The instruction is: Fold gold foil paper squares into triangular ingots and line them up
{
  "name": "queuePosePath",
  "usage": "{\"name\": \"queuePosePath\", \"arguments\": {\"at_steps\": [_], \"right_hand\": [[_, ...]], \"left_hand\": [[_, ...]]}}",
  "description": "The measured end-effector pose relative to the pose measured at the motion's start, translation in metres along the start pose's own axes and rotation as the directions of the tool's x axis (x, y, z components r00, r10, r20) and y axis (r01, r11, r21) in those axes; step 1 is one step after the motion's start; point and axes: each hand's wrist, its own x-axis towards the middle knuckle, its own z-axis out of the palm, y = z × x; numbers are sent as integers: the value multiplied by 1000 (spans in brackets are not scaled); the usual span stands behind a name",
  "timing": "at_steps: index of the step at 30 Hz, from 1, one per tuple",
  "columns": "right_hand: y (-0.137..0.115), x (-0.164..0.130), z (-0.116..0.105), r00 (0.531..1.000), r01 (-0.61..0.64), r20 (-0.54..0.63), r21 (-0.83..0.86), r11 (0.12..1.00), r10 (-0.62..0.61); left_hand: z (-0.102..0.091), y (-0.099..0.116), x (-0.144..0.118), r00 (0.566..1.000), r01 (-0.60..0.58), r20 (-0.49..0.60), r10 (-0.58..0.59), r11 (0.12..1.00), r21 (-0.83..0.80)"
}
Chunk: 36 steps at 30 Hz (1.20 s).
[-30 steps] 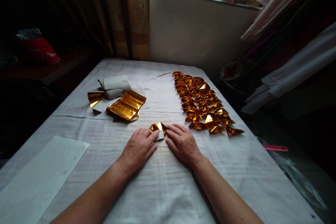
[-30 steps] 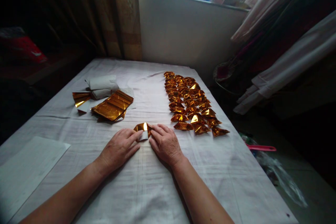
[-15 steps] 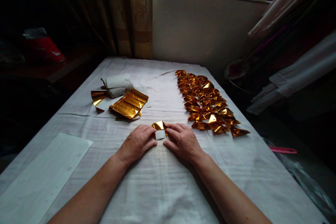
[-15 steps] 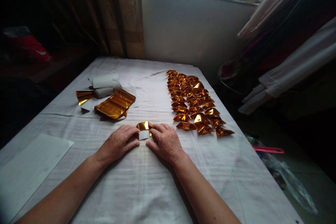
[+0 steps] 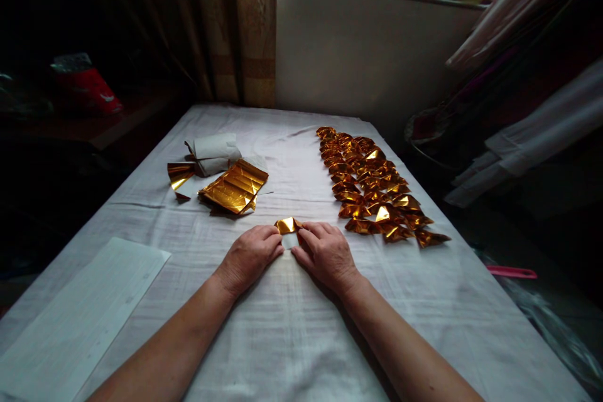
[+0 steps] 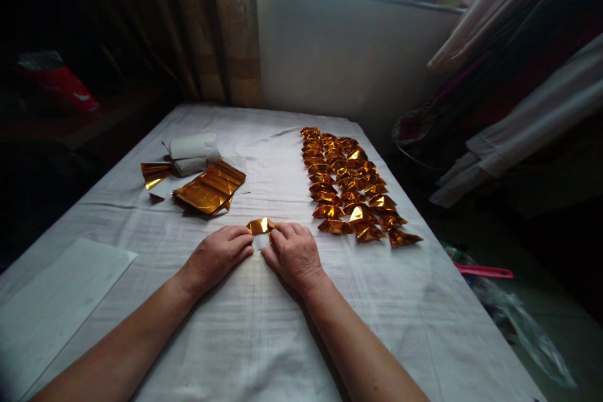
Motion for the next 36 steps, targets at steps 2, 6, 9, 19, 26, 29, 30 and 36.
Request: {"name": "queuePosePath", "arguments": {"at_steps": [2,6,9,19,26,29,30,36], "right_hand": [[0,-1,0,1000,21,-13,-9,1000,-21],[1,-1,1,998,62,-27,-6,998,-62],[2,-1,1,995,101,-22,9,995,-101],[6,5,-2,991,124,59,-5,992,-124],[12,7,3,991,131,-12,39,991,-131],[17,5,4,991,135,-11,93,986,-135],[18,4,5,992,125,-15,113,986,-124],[21,6,11,998,-60,7,199,978,60]], "left_hand": [[1,1,0,1000,3,-8,-3,1000,7],[2,0,0,1000,12,-18,-12,1000,-2],[2,-1,0,1000,14,-15,-14,1000,-12],[0,-5,-2,999,12,-39,-16,996,-88],[1,-10,1,995,32,-90,-45,990,-137],[-3,-10,1,994,43,-95,-57,988,-148],[-4,-11,1,993,50,-101,-66,986,-160],[-3,-11,-2,978,157,-103,-181,965,-210]]}}
